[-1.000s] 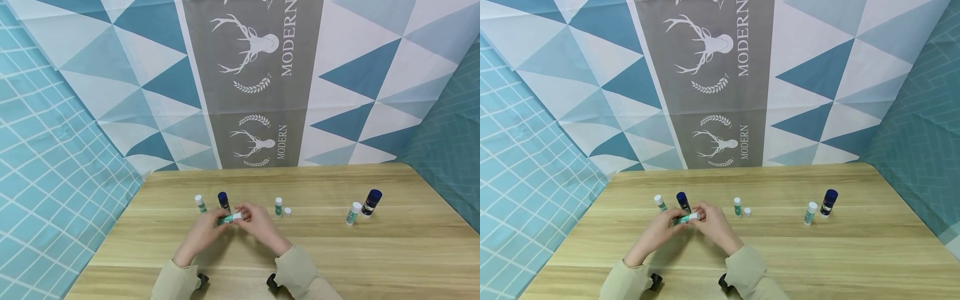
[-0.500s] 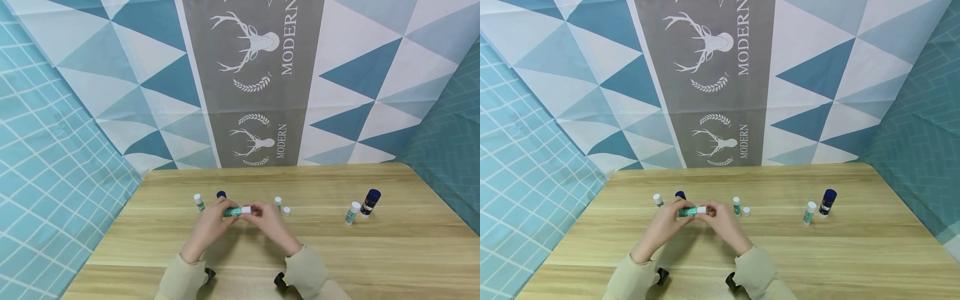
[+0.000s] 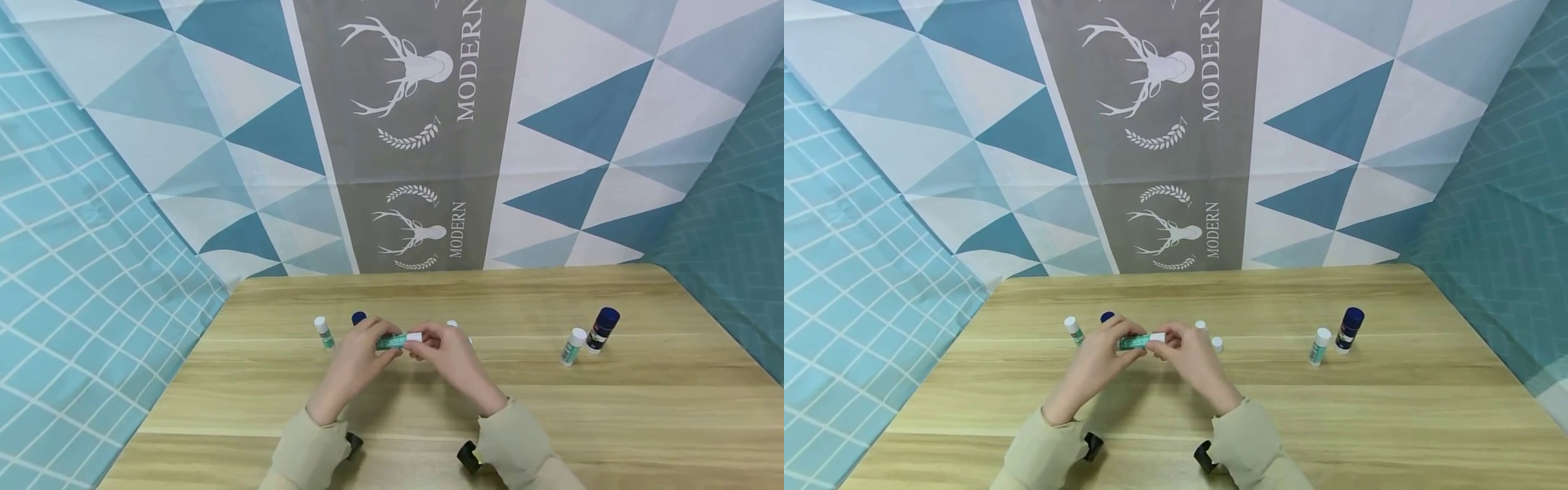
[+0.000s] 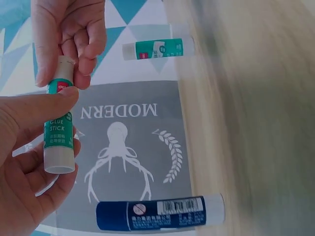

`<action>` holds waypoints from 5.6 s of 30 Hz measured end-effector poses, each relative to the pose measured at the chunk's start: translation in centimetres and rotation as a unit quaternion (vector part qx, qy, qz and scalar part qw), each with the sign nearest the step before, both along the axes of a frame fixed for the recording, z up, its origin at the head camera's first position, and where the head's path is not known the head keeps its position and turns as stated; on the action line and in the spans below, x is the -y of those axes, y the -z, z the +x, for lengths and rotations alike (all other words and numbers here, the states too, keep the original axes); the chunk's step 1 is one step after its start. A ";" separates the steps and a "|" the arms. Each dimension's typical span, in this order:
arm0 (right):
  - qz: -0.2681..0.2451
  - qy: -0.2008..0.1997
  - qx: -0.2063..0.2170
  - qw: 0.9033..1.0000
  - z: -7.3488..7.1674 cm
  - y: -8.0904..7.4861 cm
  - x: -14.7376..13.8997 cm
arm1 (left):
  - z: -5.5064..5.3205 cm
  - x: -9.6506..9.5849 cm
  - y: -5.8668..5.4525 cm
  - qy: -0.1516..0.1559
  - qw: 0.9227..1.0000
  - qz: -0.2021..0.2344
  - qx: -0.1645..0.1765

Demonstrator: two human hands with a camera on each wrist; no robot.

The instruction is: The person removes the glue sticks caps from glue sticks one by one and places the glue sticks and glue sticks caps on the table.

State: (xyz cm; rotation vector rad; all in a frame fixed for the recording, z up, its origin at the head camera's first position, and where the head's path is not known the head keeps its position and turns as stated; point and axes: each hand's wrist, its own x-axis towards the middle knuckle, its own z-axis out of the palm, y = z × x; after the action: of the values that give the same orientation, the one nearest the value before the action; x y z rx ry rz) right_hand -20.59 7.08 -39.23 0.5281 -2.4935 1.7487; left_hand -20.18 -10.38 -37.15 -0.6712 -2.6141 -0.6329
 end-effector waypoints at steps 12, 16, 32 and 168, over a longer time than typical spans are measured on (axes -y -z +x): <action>-0.014 0.043 0.018 0.999 0.6 -3.2 -1.8 | -1.1 -2.4 -1.1 0.027 0.999 0.032 -0.004; -0.015 0.042 0.013 0.999 -0.3 -1.9 -2.7 | -1.0 -2.9 -1.3 0.028 0.998 0.055 0.008; 0.017 0.028 -0.017 0.999 -0.1 -2.2 -3.6 | -0.9 -3.3 -1.7 0.040 0.995 0.083 0.030; 0.288 0.018 0.040 0.957 -1.9 1.8 -5.2 | -1.9 -5.2 3.4 0.048 0.981 -0.020 0.189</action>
State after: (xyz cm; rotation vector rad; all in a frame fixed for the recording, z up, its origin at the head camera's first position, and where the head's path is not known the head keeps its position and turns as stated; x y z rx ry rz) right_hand -22.48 12.31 -41.02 0.4323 -3.0403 1.0212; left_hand -22.12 -5.14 -40.55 -0.7578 -2.9630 -0.8076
